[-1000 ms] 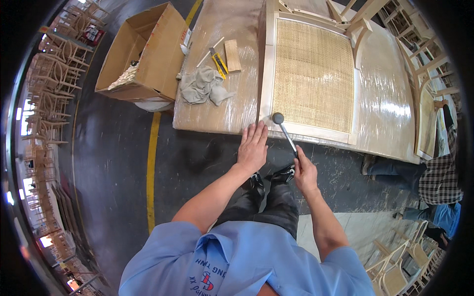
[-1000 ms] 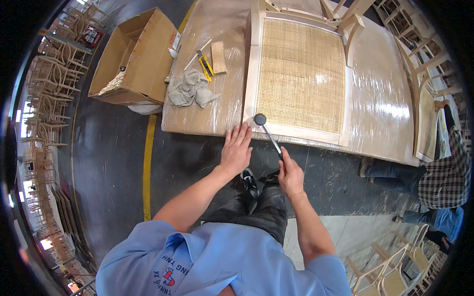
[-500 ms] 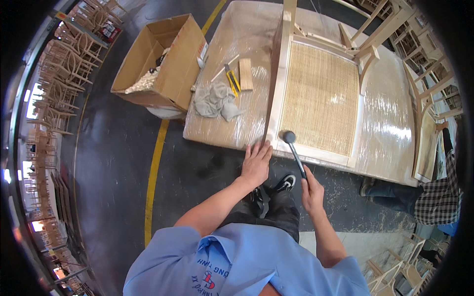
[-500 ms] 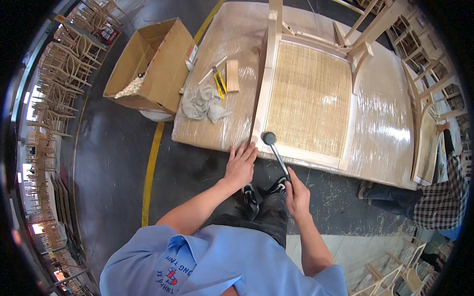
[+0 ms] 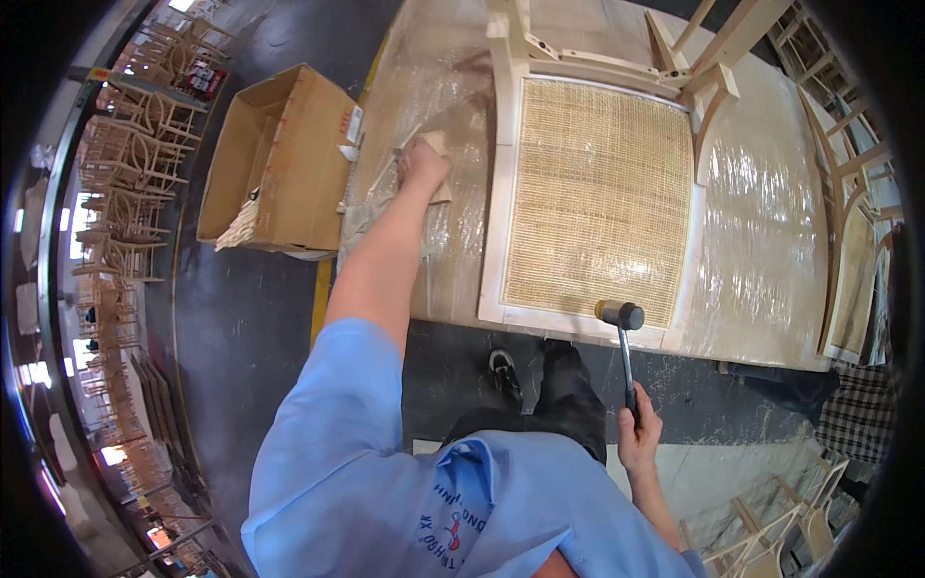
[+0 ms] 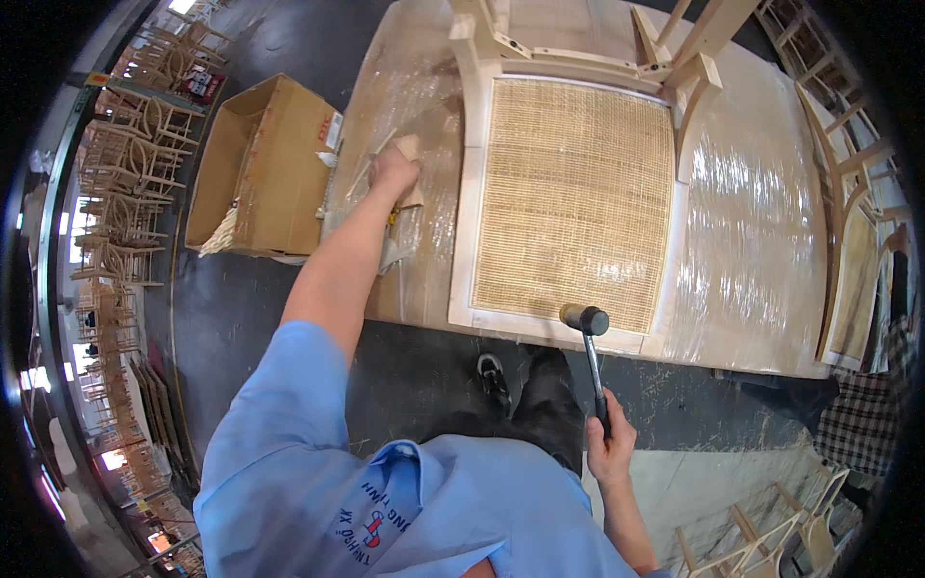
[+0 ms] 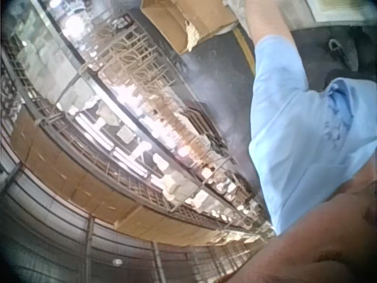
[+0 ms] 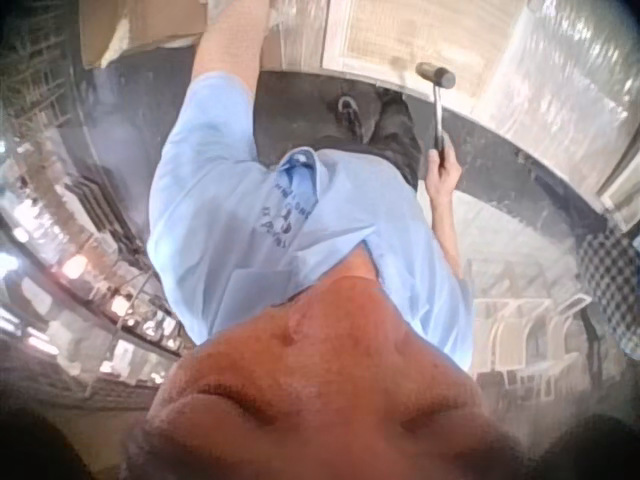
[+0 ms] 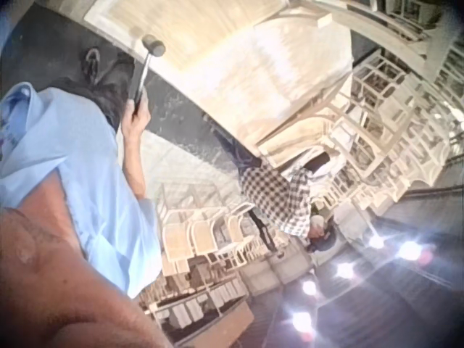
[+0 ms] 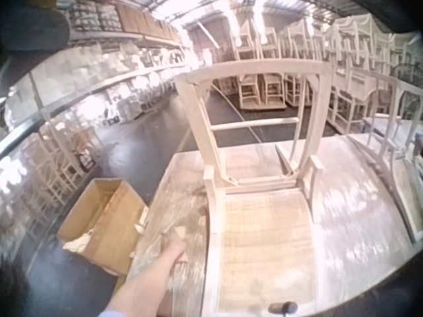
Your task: The person assembles a wooden chair by inserting thin wooden dowels into pre-drilled holes and tapping them in with a rubber mallet. They repeatedly hammer the dowels along the chair frame and seat edges, then lift and reposition the chair to continue assembly.
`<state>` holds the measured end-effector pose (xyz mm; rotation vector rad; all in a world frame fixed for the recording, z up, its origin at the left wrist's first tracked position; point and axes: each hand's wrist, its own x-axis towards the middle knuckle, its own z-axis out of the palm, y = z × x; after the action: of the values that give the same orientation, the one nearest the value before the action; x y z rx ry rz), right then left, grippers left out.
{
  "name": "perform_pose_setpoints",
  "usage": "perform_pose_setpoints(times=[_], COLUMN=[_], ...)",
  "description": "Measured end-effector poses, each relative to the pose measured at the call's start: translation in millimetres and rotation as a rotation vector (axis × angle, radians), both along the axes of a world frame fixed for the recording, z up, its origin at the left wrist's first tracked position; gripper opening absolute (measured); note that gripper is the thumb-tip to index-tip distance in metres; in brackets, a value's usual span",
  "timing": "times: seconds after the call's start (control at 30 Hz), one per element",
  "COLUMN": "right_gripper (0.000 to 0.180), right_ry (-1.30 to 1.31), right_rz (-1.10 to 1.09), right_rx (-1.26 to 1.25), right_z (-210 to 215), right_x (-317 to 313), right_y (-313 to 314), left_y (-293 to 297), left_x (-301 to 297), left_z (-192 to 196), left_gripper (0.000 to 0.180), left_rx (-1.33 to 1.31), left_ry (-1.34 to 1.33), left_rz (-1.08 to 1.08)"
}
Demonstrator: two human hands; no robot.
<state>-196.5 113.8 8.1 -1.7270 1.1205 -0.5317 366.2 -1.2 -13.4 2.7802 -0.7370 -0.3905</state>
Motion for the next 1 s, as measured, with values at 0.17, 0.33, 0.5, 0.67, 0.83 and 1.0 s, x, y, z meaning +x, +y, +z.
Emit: perform_pose_setpoints(times=[0.17, 0.33, 0.5, 0.67, 0.83, 1.0], right_gripper=[0.043, 0.046, 0.048, 0.045, 0.043, 0.041], right_ry=[0.025, 0.031, -0.016, -0.234, -0.255, -0.217], right_rz=[0.024, -0.018, -0.104, -0.153, -0.163, -0.175], right_rx=[0.029, 0.005, -0.054, 0.170, 0.212, 0.161], right_z=[12, 10, 2, -9, -18, -23], right_x=[-9, -7, 12, 36, 44, 43], right_y=[-48, -74, -55, -1, 59, 99], left_y=[-17, 25, 117, 181, 201, 199], left_x=[11, -12, -105, -153, -166, -176], left_z=[-3, 25, 59, 39, 12, 5], left_gripper=[0.087, 0.076, 0.050, 0.066, 0.060, 0.056], left_rx=[0.077, -0.374, -0.820, -0.786, -0.800, -0.789], left_ry=[0.029, 0.088, 0.545, 0.699, 0.710, 0.562], left_rz=[0.178, -0.090, -0.369, -0.507, -0.535, -0.614])
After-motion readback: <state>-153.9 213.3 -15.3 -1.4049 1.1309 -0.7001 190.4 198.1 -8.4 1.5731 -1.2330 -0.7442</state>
